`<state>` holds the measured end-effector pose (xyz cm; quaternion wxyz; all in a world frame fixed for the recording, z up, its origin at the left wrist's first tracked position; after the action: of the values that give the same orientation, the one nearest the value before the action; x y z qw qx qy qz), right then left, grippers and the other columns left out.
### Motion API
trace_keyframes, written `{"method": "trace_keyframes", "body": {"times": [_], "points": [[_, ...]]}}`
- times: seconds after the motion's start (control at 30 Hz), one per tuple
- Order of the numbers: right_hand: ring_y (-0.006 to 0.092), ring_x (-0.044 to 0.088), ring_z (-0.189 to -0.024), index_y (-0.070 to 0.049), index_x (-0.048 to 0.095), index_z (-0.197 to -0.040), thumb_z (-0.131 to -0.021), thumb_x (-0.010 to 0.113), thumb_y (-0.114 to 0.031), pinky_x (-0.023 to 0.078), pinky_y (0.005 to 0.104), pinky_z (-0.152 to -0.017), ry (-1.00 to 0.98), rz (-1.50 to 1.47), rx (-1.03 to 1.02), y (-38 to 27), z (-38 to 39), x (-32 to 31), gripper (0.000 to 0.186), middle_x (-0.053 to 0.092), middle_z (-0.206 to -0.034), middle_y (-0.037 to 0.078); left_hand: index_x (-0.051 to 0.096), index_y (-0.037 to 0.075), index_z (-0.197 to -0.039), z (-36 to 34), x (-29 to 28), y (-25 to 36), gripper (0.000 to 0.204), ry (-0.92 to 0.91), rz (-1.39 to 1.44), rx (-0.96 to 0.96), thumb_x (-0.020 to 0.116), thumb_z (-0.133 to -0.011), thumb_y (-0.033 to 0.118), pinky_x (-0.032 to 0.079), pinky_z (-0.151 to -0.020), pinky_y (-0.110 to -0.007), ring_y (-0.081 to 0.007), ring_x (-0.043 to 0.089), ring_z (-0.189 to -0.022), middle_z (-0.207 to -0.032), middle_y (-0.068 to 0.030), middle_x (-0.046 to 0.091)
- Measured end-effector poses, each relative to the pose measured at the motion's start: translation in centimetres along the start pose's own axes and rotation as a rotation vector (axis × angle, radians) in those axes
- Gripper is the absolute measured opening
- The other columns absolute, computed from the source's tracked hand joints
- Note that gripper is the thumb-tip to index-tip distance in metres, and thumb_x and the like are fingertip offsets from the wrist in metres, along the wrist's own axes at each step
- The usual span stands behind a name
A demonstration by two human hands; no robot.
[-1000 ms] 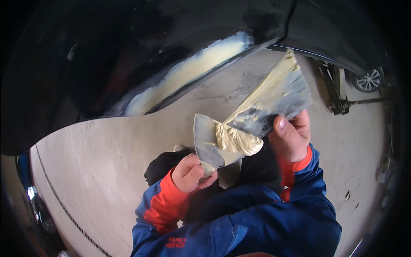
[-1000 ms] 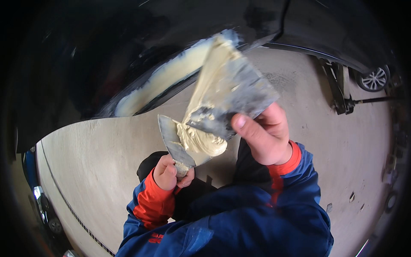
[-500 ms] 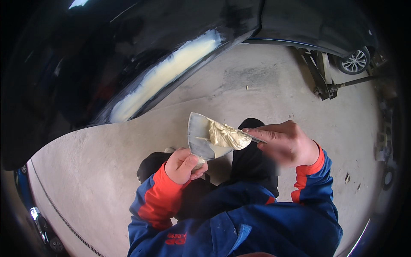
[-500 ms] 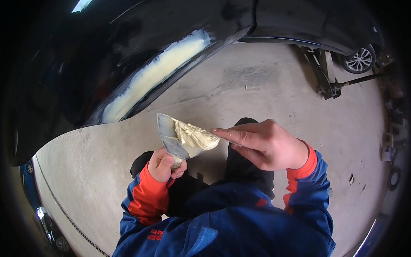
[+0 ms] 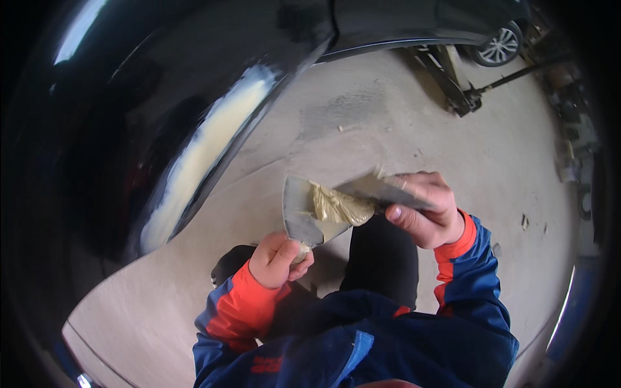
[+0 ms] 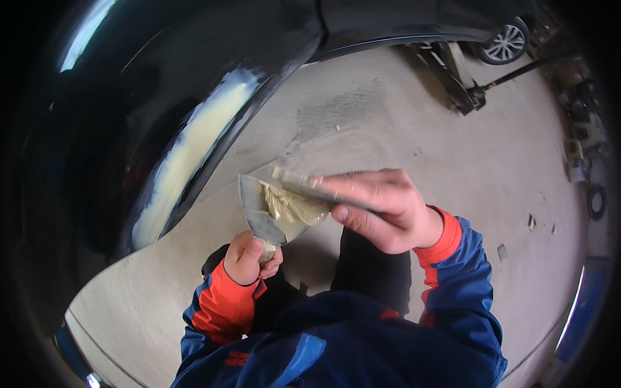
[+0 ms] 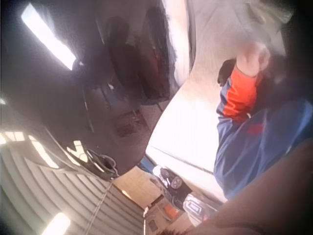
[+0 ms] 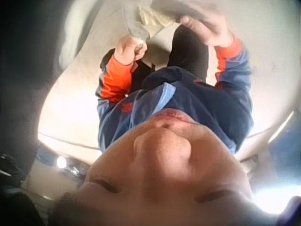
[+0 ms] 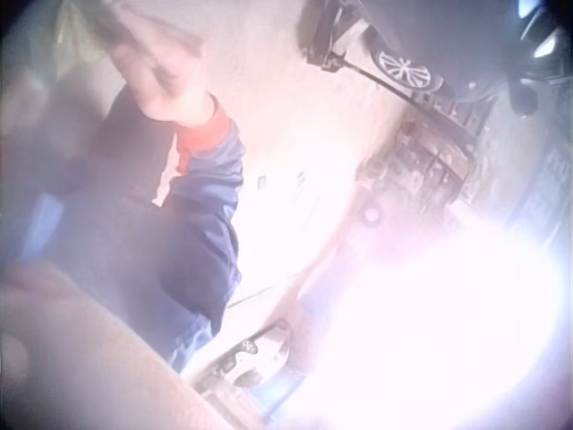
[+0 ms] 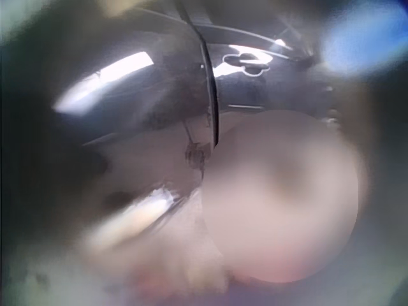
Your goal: The person applies beige body filler to the rear bumper and wheel arch of a black car using two metal putty knives. They repeatedly transfer filler between the knives and spread it in smooth strokes along the curved surfaces.
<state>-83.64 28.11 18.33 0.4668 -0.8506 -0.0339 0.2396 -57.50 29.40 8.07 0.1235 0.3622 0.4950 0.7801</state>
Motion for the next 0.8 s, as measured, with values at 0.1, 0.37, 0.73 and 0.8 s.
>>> {"method": "trace_keyframes", "body": {"times": [0.1, 0.37, 0.73, 0.8], "points": [[0.0352, 0.072, -0.090, 0.002, 0.060, -0.133, -0.090, 0.062, 0.007, 0.057, 0.0366, -0.079, -0.140, -0.011, 0.124, -2.4, -0.8, -2.6, 0.043, 0.071, -0.112, 0.023, 0.056, 0.000, -0.083, -1.4, 1.0, 3.4, 0.058, -0.161, -0.001, 0.010, 0.048, -0.101, 0.054, 0.035, -0.047, -0.024, -0.0105, 0.045, -0.050, -0.060, -0.0039, 0.050], [0.0260, 0.069, -0.084, 0.005, 0.062, -0.121, -0.098, 0.058, -0.004, 0.053, 0.0300, -0.075, 0.098, -0.023, 0.288, -18.4, -4.6, -11.5, 0.025, 0.069, -0.097, 0.017, 0.053, -0.002, -0.079, 2.4, 12.5, 19.9, 0.070, -0.120, 0.040, -0.103, 0.049, -0.094, 0.067, 0.033, -0.042, -0.025, -0.0116, 0.043, -0.045, -0.057, -0.0050, 0.047], [0.0111, 0.063, -0.092, 0.001, 0.060, -0.120, -0.103, 0.052, -0.016, 0.051, 0.0263, -0.083, 0.610, -1.125, 0.820, -41.0, -9.8, -9.8, 0.026, 0.068, -0.105, 0.004, 0.050, 0.003, -0.134, 14.1, 30.3, 38.0, 0.060, 0.211, -0.991, 0.846, 0.071, -0.078, 0.014, 0.046, -0.056, -0.035, -0.0246, 0.057, -0.065, -0.080, -0.0132, 0.056], [0.0114, 0.064, -0.092, 0.002, 0.060, -0.120, -0.103, 0.051, -0.016, 0.052, 0.0268, -0.083, 0.514, -1.140, 0.845, -43.4, -10.5, -10.7, 0.025, 0.068, -0.105, 0.005, 0.045, 0.010, -0.145, 16.0, 31.9, 39.4, 0.082, 0.190, -1.125, 0.795, 0.069, -0.067, 0.000, 0.048, -0.055, -0.038, -0.0302, 0.056, -0.064, -0.079, -0.0138, 0.054]]}}
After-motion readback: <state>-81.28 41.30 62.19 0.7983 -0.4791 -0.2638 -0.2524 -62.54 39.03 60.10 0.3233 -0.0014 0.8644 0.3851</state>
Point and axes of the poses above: each hand's wrist, its own z-axis away from the middle knuckle, its own x-axis out of the palm, y = z × x, the point moved 3 cm from there along -z, towards the middle knuckle
